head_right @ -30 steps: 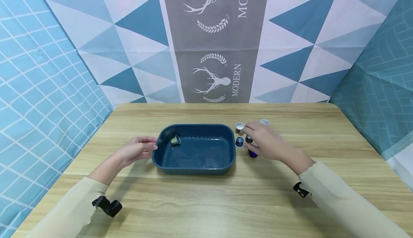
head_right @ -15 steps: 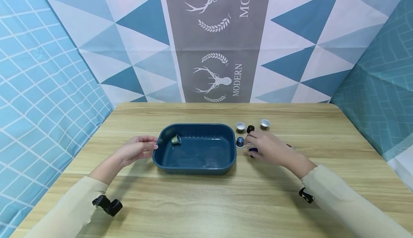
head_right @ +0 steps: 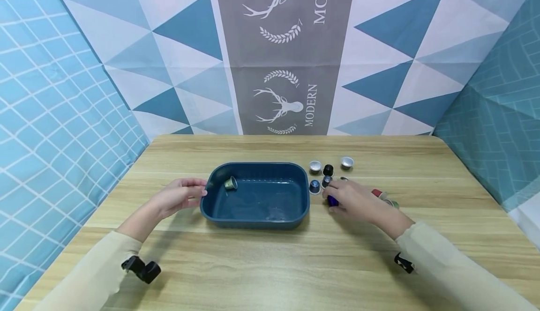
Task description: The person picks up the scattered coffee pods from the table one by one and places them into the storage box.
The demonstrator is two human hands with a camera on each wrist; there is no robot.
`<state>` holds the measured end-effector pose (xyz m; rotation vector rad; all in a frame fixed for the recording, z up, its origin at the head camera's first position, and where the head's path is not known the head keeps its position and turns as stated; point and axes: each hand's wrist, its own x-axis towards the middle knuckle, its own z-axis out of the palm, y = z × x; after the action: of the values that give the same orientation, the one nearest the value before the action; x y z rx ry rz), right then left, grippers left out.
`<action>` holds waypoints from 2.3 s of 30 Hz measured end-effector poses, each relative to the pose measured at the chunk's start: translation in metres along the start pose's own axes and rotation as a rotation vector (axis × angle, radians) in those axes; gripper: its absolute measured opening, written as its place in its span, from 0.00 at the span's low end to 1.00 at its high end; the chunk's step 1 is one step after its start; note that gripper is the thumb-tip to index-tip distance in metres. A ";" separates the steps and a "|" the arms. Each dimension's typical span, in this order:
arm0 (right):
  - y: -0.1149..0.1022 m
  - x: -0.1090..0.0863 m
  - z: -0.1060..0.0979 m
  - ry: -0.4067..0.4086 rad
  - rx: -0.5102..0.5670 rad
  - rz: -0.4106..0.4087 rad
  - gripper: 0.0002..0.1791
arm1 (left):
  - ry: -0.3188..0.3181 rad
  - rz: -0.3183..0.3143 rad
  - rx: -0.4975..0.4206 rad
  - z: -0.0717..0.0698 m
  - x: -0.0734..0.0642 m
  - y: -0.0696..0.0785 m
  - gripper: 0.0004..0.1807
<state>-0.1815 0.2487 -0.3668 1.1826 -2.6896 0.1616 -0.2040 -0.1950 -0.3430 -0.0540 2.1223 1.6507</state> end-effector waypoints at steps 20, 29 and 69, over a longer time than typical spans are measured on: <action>0.005 -0.004 0.008 0.025 0.003 -0.013 0.16 | -0.019 0.022 0.002 0.000 0.001 0.000 0.25; 0.004 -0.002 0.007 0.034 0.019 -0.034 0.14 | -0.015 0.012 -0.001 -0.001 0.000 -0.001 0.24; -0.002 0.007 -0.007 0.177 -0.043 -0.092 0.19 | -0.018 0.011 -0.018 0.002 0.001 0.001 0.24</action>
<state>-0.1839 0.2435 -0.3580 1.2163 -2.4695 0.1841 -0.2041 -0.1931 -0.3430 -0.0331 2.0989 1.6702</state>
